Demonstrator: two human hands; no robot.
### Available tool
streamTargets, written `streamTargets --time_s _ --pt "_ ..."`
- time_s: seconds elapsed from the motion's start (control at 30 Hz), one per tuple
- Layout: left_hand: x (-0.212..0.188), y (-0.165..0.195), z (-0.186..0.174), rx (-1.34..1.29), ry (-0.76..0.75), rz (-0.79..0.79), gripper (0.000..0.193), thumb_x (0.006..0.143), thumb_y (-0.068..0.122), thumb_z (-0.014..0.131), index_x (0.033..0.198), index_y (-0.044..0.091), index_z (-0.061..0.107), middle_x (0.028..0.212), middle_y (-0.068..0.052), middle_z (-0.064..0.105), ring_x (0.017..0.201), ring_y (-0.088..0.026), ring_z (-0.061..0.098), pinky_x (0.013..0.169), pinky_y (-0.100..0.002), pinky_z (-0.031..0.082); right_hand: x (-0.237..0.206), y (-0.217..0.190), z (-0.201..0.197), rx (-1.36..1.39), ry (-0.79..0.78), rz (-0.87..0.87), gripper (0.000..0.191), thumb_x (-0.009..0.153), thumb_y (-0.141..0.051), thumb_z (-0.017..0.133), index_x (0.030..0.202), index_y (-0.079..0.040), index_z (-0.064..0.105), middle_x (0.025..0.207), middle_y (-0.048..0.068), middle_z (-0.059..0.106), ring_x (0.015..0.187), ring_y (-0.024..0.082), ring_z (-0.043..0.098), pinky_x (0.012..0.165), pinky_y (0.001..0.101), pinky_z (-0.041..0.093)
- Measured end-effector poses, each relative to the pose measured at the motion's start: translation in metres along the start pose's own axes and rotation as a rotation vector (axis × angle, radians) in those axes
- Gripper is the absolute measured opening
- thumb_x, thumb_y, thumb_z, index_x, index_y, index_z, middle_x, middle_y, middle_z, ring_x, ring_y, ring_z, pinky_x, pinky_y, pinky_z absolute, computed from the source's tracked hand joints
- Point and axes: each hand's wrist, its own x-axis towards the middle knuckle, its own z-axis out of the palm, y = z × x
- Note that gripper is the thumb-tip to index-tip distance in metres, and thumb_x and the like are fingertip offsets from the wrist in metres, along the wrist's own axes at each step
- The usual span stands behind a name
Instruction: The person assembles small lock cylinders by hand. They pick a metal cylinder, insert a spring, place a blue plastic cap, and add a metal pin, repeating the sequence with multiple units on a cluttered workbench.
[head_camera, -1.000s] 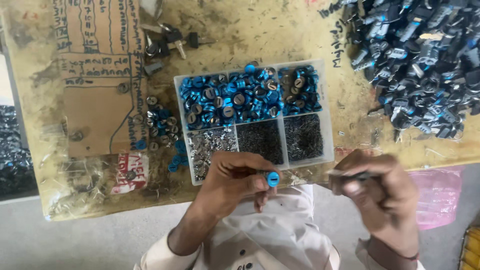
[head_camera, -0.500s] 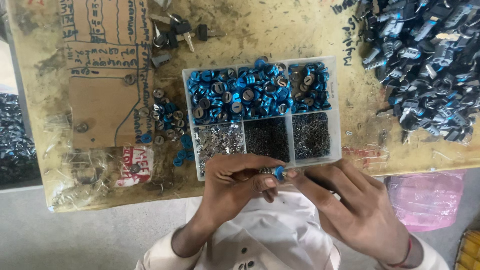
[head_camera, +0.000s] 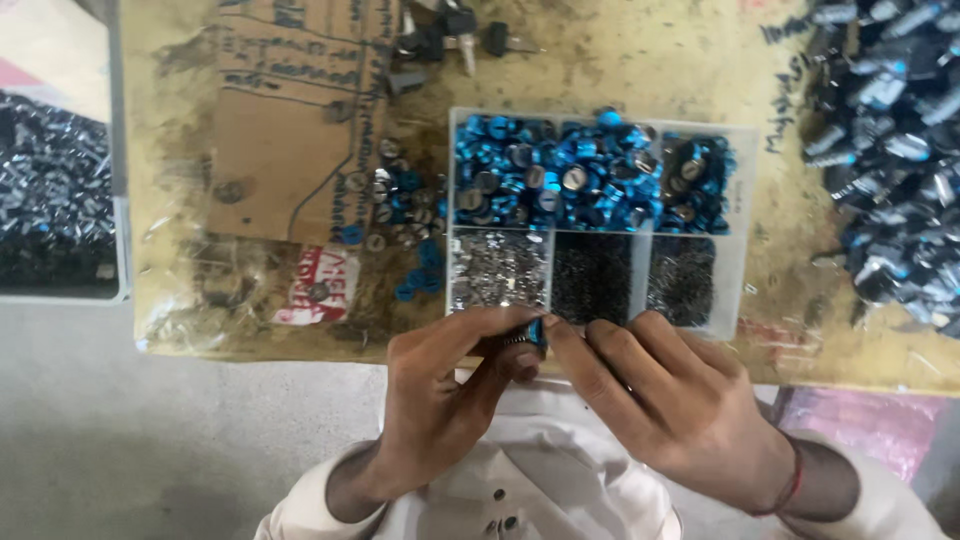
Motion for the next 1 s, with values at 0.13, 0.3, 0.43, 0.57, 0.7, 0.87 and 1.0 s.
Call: streamTargets --time_s 0.13,0.3,0.43,0.57,0.7,0.87,1.0 --pt "-0.001 -0.005 -0.009 -0.115 0.049 -0.116 0.018 0.092 -0.005 0.075 0.109 -0.004 0.071 0.088 -0.009 0.078 0.078 -0.011 0.077 0.068 -0.025 0.065 0.015 -0.002 -0.002 -0.086 -0.005 -0.098 0.058 0.071 -0.008 0.069 0.127 0.005 0.066 0.100 0.014 0.064 0.079 0.023 0.063 0.059 0.0319 0.052" --pt "-0.005 -0.013 -0.009 -0.329 0.208 -0.160 0.015 0.097 -0.005 0.068 0.112 -0.008 0.068 0.085 -0.009 0.074 0.074 -0.010 0.070 0.065 -0.024 0.061 0.035 -0.017 0.016 -0.161 0.008 -0.096 0.061 0.076 -0.002 0.068 0.135 0.010 0.061 0.101 0.017 0.061 0.080 0.024 0.060 0.064 0.0325 0.055" --pt "-0.013 -0.017 -0.009 -0.223 0.386 -0.034 0.017 0.102 -0.004 0.064 0.117 -0.008 0.069 0.085 -0.008 0.074 0.073 -0.008 0.068 0.065 -0.022 0.057 0.050 -0.033 0.042 -0.077 0.082 -0.019 0.054 0.088 -0.002 0.067 0.139 0.015 0.056 0.099 0.018 0.059 0.079 0.024 0.058 0.062 0.0313 0.052" --pt "-0.015 -0.021 -0.010 -0.189 0.546 -0.025 0.018 0.103 -0.003 0.063 0.119 -0.007 0.069 0.088 -0.005 0.073 0.077 -0.005 0.067 0.067 -0.021 0.057 0.060 -0.047 0.058 -0.061 0.043 0.025 0.059 0.086 -0.001 0.062 0.141 0.018 0.049 0.099 0.021 0.059 0.081 0.028 0.059 0.066 0.0325 0.054" --pt "-0.011 -0.027 -0.011 -0.160 0.653 -0.038 0.019 0.103 -0.002 0.065 0.121 -0.006 0.071 0.091 -0.003 0.071 0.079 -0.003 0.060 0.069 -0.018 0.051 0.072 -0.053 0.066 -0.035 -0.006 0.026 0.061 0.091 -0.005 0.061 0.140 0.024 0.042 0.094 0.021 0.056 0.080 0.029 0.059 0.066 0.0351 0.055" --pt "-0.003 -0.033 -0.016 -0.096 0.710 -0.018 0.018 0.103 0.001 0.066 0.119 -0.004 0.072 0.092 -0.002 0.073 0.080 -0.002 0.061 0.071 -0.018 0.053 0.090 -0.058 0.075 -0.198 0.007 0.018 0.064 0.085 -0.002 0.054 0.140 0.026 0.040 0.099 0.027 0.056 0.087 0.035 0.062 0.072 0.0342 0.057" --pt "-0.001 -0.039 -0.021 -0.184 0.761 0.026 0.019 0.103 0.004 0.065 0.120 -0.005 0.070 0.101 -0.005 0.074 0.088 -0.005 0.064 0.080 -0.020 0.056 0.100 -0.055 0.084 -0.024 -0.126 0.055 0.067 0.082 0.002 0.058 0.139 0.031 0.039 0.095 0.025 0.057 0.081 0.032 0.061 0.064 0.0327 0.055"
